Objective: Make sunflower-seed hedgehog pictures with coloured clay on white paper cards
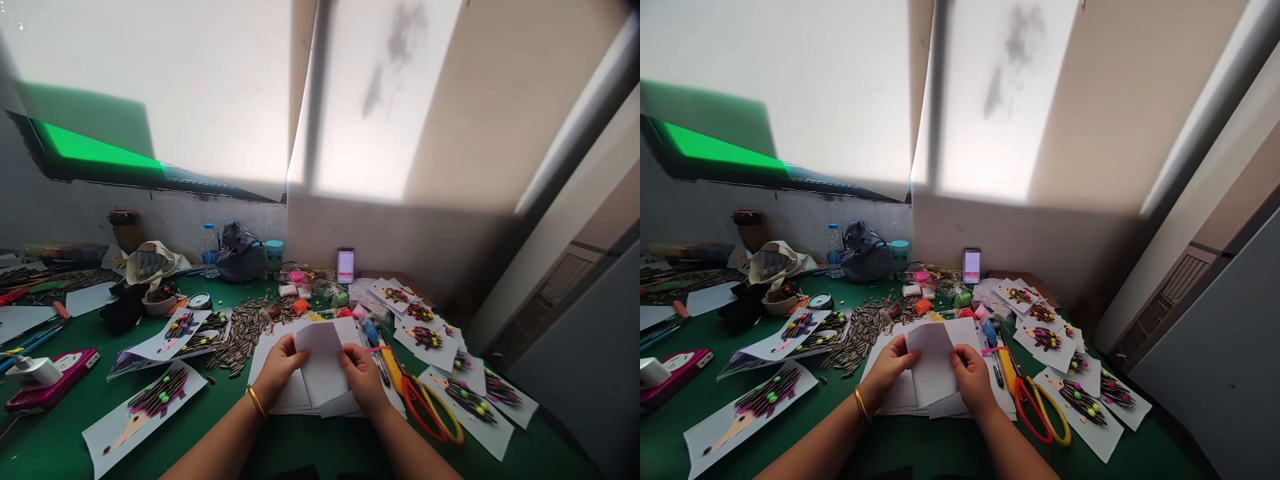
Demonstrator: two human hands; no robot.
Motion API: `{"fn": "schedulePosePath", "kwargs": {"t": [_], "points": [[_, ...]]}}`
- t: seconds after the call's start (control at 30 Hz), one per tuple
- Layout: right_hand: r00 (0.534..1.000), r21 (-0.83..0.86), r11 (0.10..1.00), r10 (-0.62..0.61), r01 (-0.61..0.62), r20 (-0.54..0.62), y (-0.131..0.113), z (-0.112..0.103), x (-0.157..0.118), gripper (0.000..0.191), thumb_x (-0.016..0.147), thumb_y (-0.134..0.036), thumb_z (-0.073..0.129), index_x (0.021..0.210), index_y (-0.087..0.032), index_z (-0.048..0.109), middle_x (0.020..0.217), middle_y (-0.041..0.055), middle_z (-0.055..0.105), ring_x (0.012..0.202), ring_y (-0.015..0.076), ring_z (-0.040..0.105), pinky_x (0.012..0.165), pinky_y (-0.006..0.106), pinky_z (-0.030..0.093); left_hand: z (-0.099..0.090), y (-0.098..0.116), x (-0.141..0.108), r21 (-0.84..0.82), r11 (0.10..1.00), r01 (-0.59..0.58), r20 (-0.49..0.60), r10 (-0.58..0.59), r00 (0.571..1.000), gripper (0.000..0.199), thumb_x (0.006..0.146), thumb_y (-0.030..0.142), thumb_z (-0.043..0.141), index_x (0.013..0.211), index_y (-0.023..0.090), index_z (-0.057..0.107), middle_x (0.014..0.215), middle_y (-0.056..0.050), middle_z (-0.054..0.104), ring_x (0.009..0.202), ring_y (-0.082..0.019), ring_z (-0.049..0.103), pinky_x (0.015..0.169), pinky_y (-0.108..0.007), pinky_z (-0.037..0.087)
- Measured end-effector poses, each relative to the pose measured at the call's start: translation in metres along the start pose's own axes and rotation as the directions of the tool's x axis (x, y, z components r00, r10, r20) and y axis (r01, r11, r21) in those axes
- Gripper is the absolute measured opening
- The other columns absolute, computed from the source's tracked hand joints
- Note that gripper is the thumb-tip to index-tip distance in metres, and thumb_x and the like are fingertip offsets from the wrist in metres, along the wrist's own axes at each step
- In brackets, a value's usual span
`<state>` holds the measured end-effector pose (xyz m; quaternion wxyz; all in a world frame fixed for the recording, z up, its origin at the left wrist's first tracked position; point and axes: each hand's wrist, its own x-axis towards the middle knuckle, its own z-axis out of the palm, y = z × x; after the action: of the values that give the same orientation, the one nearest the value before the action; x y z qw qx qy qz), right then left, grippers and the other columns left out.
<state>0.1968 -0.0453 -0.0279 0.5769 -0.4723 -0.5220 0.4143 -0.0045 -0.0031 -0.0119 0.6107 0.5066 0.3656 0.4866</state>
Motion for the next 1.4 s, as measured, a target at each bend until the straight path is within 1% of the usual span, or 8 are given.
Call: {"fn": "schedulePosePath", "kwargs": {"t": [0.23,0.43,0.73,0.87,0.97,1.1,1.2,1.4], "points": [[0.999,0.006,1.000,0.009,-0.010,0.042,0.002,0.001,0.001,0.035,0.082,-0.054,0.066,0.090,-0.020,0.069,0.090,0.0078,0.069,0.087,0.0260,0.063,0.076,0.035,0.051,-0.006,-0.007,0.004,0.134,0.990,-0.044,-0.148,0.064,0.987,0.041,0.077,0.057,0.064,0.068,0.017,0.062,0.053,0.004,0.049,0.051,-0.010,0.044,0.050,-0.022,0.034],[0.999,-0.029,0.999,0.028,-0.026,0.042,-0.003,0.000,0.000,0.037,0.079,-0.056,0.067,0.086,-0.020,0.068,0.085,0.0070,0.068,0.083,0.0252,0.061,0.073,0.034,0.050,-0.008,0.000,0.007,0.127,0.986,-0.112,-0.177,0.133,0.975,0.033,0.066,0.047,0.076,0.073,0.018,0.059,0.063,0.004,0.056,0.056,-0.011,0.049,0.053,-0.021,0.039],[0.985,-0.074,0.996,0.067,-0.056,0.158,-0.004,0.000,-0.001,0.028,0.081,-0.048,0.065,0.082,-0.020,0.065,0.082,0.0044,0.066,0.079,0.0226,0.061,0.070,0.031,0.049,-0.011,-0.004,0.007,0.045,0.994,-0.098,-0.245,0.107,0.964,0.038,0.072,0.055,0.069,0.075,0.018,0.063,0.057,0.005,0.051,0.052,-0.009,0.045,0.049,-0.019,0.036],[0.999,-0.064,0.998,-0.001,0.004,0.040,-0.005,-0.001,0.000,0.032,0.084,-0.051,0.062,0.089,-0.020,0.064,0.087,0.0061,0.068,0.082,0.0235,0.062,0.072,0.032,0.050,-0.004,-0.006,0.005,-0.030,0.997,0.065,-0.102,-0.068,0.993,0.044,0.069,0.054,0.075,0.095,0.019,0.066,0.080,-0.001,0.065,0.067,-0.012,0.059,0.055,-0.020,0.044],[1.000,-0.041,0.999,-0.020,0.019,-0.019,-0.007,-0.002,-0.001,0.037,0.085,-0.055,0.060,0.096,-0.019,0.064,0.094,0.0083,0.068,0.085,0.0242,0.062,0.073,0.033,0.052,0.000,-0.010,0.004,0.028,0.987,0.161,0.033,-0.162,0.986,0.044,0.064,0.051,0.079,0.089,0.016,0.068,0.081,-0.003,0.067,0.065,-0.012,0.059,0.055,-0.021,0.044],[0.999,-0.043,0.998,-0.045,0.046,0.020,-0.009,0.001,-0.004,0.038,0.086,-0.056,0.059,0.097,-0.020,0.064,0.097,0.0090,0.069,0.087,0.0252,0.063,0.075,0.035,0.052,0.000,-0.011,0.006,0.117,0.987,0.110,-0.084,-0.100,0.991,0.044,0.057,0.053,0.079,0.075,0.014,0.069,0.060,0.001,0.059,0.052,-0.010,0.050,0.050,-0.022,0.038],[0.998,-0.071,0.996,-0.044,0.047,0.049,-0.007,0.002,-0.004,0.040,0.086,-0.059,0.057,0.097,-0.021,0.064,0.097,0.0087,0.069,0.086,0.0257,0.063,0.075,0.035,0.053,0.000,-0.009,0.005,0.142,0.988,0.064,-0.167,-0.040,0.985,0.044,0.057,0.055,0.078,0.075,0.015,0.069,0.062,0.000,0.062,0.054,-0.012,0.051,0.050,-0.023,0.039],[0.999,-0.024,0.999,-0.022,0.021,-0.049,-0.006,0.000,-0.003,0.044,0.084,-0.062,0.057,0.100,-0.022,0.063,0.101,0.0083,0.069,0.087,0.0249,0.062,0.073,0.034,0.052,0.006,-0.007,0.001,0.132,0.985,0.109,0.047,-0.116,0.992,0.047,0.059,0.056,0.078,0.079,0.014,0.071,0.065,-0.002,0.064,0.054,-0.013,0.053,0.050,-0.023,0.039]]}}
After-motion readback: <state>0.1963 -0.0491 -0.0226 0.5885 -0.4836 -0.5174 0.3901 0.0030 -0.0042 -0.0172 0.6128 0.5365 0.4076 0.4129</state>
